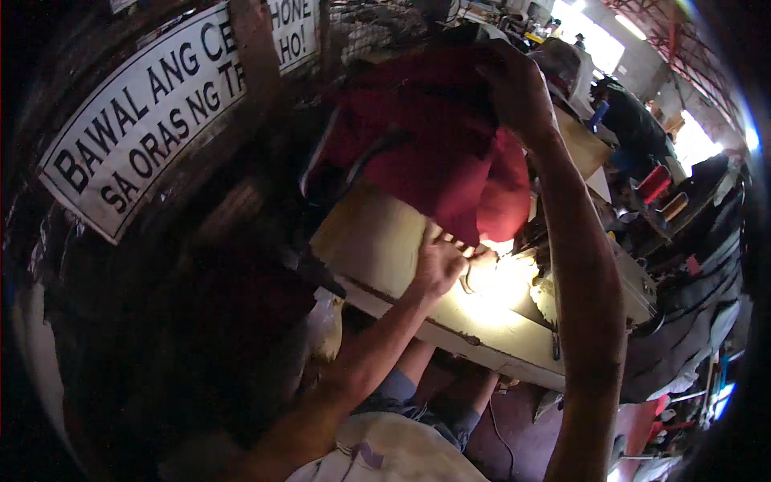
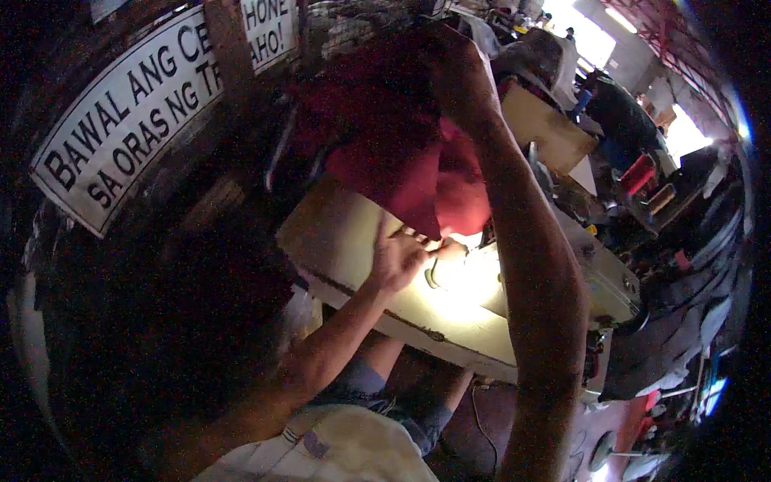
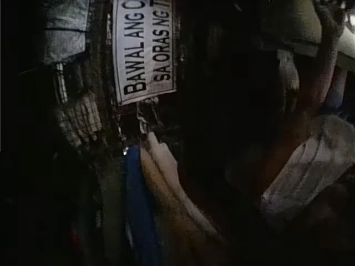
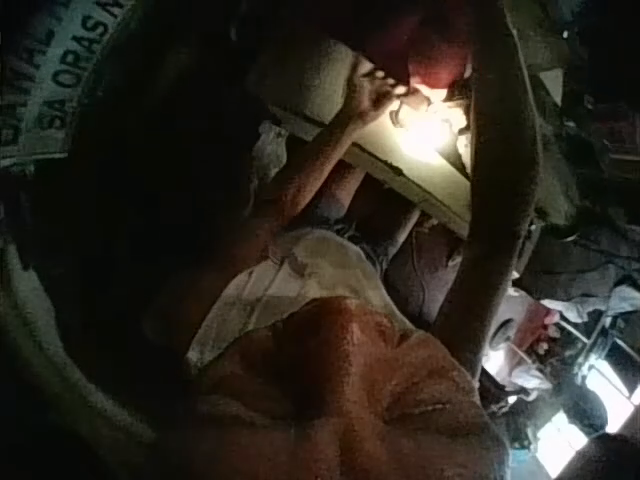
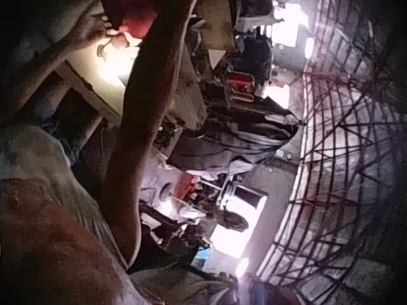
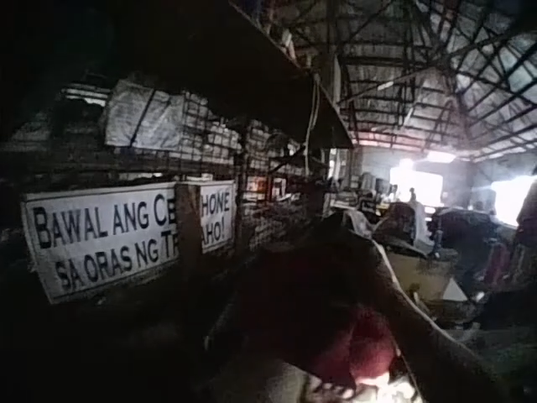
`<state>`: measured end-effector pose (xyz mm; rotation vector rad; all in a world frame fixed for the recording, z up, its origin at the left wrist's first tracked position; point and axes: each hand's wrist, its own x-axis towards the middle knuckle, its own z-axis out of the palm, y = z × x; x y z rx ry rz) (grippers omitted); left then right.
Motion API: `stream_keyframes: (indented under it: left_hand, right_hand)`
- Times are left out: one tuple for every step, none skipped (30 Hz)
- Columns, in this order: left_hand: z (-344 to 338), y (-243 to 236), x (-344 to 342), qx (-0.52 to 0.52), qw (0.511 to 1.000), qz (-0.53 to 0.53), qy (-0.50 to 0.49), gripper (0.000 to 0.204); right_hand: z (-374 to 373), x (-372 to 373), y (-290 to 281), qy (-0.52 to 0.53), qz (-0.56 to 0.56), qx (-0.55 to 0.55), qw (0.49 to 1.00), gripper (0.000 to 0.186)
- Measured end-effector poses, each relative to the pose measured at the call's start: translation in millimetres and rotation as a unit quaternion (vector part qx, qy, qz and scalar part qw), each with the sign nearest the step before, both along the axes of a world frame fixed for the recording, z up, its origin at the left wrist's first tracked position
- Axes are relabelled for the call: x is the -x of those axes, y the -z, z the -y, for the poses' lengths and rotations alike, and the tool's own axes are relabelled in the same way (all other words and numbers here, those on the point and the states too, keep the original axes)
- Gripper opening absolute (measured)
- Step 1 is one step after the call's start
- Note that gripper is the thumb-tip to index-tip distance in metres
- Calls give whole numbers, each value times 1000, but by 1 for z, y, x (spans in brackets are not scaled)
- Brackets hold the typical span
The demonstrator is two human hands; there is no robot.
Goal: Sewing a pink fabric bag using a sewing machine.
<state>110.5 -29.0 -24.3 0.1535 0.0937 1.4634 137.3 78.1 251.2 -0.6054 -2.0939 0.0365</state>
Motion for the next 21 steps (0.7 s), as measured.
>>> stream_keyframes:
  left_hand:
    - [-2,-5,9,-53,995,43,-75,83]
    - [-5,-13,28,-45,996,34,-71,83]
    - [-10,-24,58,-70,989,81,-98,71]
    - [-21,-40,79,6,978,69,-197,62]
    - [-32,-56,102,5,959,53,-278,53]
    - [-42,-77,137,-135,950,-7,-281,52]
    - [-41,-93,170,-197,946,-56,-252,50]
    - [-39,-108,197,-227,931,-91,-271,51]
    - [-31,-121,223,-258,910,-120,-300,52]
    - [-12,-128,248,-166,916,-154,-331,53]
    - [12,-132,271,-134,910,-184,-348,54]
    - [46,-129,291,-98,902,-218,-358,56]
    - [84,-118,304,-134,890,-263,-348,58]
    - [122,-104,314,-88,865,-299,-392,59]
    - [160,-89,323,-22,851,-327,-411,60]
    - [198,-64,319,-76,681,-555,-471,49]
    - [229,-44,316,-181,460,-692,-527,39]
    - [253,-26,307,-8,535,-684,-497,39]
    - [263,-15,301,140,668,-561,-469,38]
    - [270,-9,291,220,694,-502,-467,38]
    - [271,-8,281,227,667,-520,-482,37]
  right_hand:
    - [-1,-3,-6,5,7,-57,998,25]
    - [-2,-6,-11,39,21,-78,996,27]
    - [-4,-11,-15,20,14,-109,994,27]
    - [-7,-15,-19,20,-3,-36,999,27]
    - [-11,-19,-23,18,-21,35,999,27]
    - [-15,-22,-25,25,-24,36,999,27]
    - [-18,-26,-26,22,-33,-50,998,28]
    - [-18,-30,-24,20,-41,-132,990,28]
    - [-13,-37,-18,24,-44,-126,991,28]
    - [-3,-46,-7,72,50,-111,990,27]
    - [9,-55,4,90,128,-127,979,26]
    - [29,-53,39,70,108,-156,979,26]
    - [54,-59,74,18,101,-119,988,31]
    - [86,-62,119,-52,101,-75,991,37]
    - [114,-63,162,-98,137,20,985,43]
    - [138,-65,204,-126,179,109,970,50]
    - [156,-65,243,-183,173,97,963,45]
    - [168,-68,273,-179,169,106,963,45]
    - [178,-68,296,-189,149,150,959,48]
    - [182,-72,310,-191,162,153,956,50]
    - [186,-74,318,-202,132,197,950,52]
